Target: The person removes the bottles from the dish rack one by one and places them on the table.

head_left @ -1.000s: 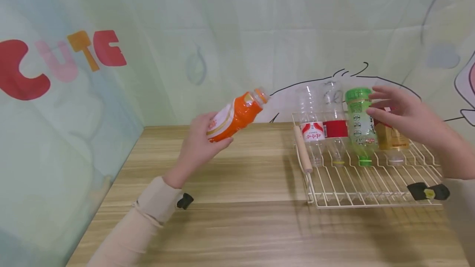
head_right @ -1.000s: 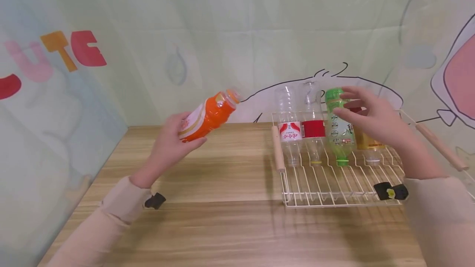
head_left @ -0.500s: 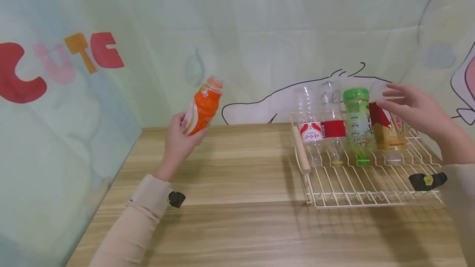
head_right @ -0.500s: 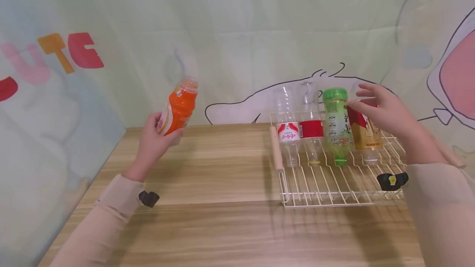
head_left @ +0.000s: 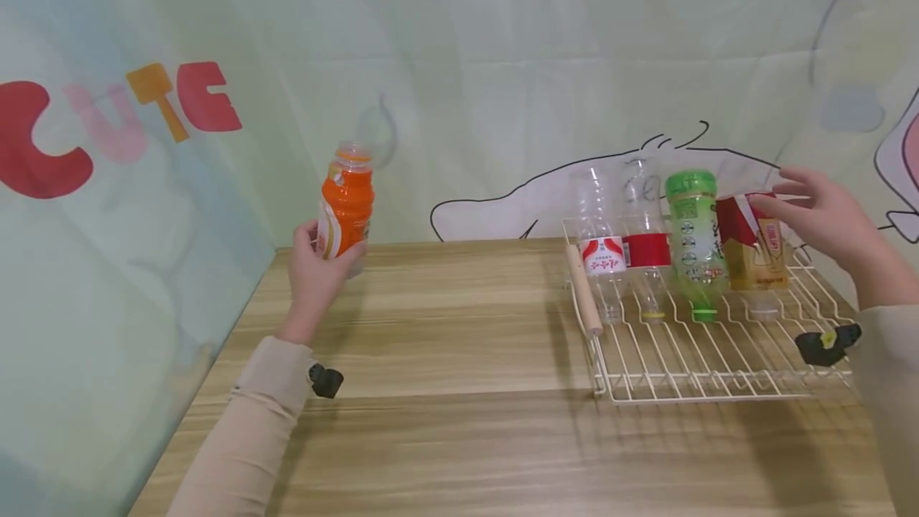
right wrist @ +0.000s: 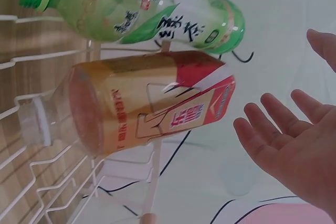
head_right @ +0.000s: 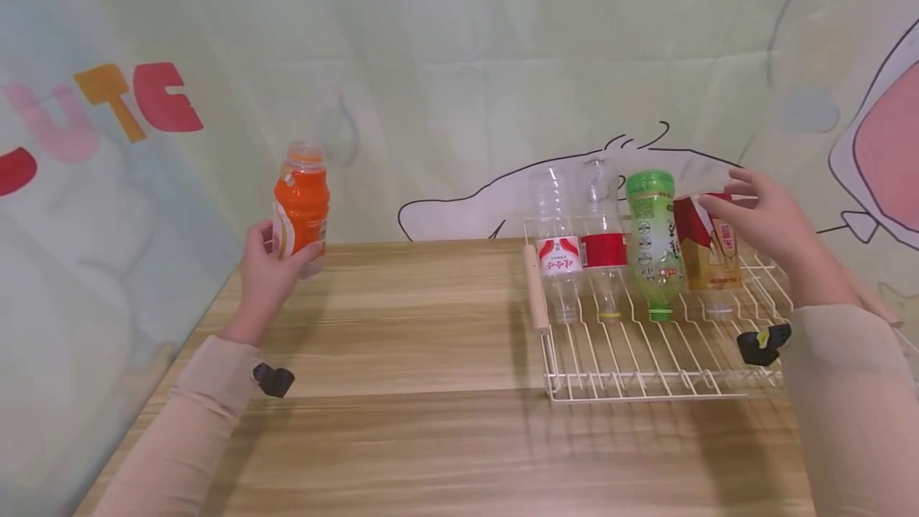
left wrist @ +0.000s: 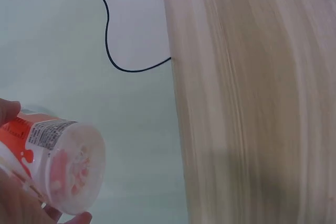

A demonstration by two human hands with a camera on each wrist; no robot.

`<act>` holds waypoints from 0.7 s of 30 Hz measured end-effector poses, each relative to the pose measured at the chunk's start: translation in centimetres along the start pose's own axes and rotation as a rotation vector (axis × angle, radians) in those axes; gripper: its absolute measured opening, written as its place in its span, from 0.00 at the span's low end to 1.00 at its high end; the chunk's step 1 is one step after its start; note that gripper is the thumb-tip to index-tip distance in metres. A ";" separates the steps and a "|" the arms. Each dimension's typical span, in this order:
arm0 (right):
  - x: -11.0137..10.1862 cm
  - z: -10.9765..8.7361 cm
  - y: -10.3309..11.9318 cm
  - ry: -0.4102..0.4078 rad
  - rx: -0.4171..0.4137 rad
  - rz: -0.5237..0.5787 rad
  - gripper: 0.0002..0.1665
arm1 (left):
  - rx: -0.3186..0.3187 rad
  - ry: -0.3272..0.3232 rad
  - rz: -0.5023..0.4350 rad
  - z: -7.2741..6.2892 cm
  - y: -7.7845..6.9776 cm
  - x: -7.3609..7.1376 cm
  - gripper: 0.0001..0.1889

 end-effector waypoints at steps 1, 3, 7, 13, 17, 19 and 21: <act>0.0 0.1 -0.3 -0.007 0.015 0.004 0.53 | -0.007 -0.007 0.001 0.0 0.2 -0.1 0.37; 0.0 0.3 -0.9 -0.023 0.042 0.007 0.53 | -0.021 -0.018 0.005 0.0 0.6 -0.3 0.38; 0.0 0.7 -1.9 -0.050 0.076 0.014 0.53 | -0.054 -0.038 0.004 0.1 1.6 -0.6 0.39; 0.1 1.2 -3.3 -0.056 0.131 0.023 0.55 | -0.094 -0.076 -0.020 0.1 3.0 -1.0 0.39; 0.4 1.6 -4.3 -0.031 0.154 0.019 0.57 | -0.144 -0.098 -0.047 0.1 4.0 -1.3 0.39; 0.5 1.8 -4.7 -0.014 0.157 0.017 0.58 | -0.175 -0.106 -0.055 0.0 4.4 -1.5 0.39; 0.6 2.0 -5.2 0.003 0.159 0.012 0.58 | -0.204 -0.111 -0.065 0.0 4.7 -1.7 0.40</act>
Point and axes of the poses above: each hand's wrist, its own z-axis towards the middle knuckle, its own x-axis out of the palm, y = z × x, the point moved 2 cm from there along z, towards the middle knuckle, and after that the axes turned 7 degrees about x, right-handed, at the moved point
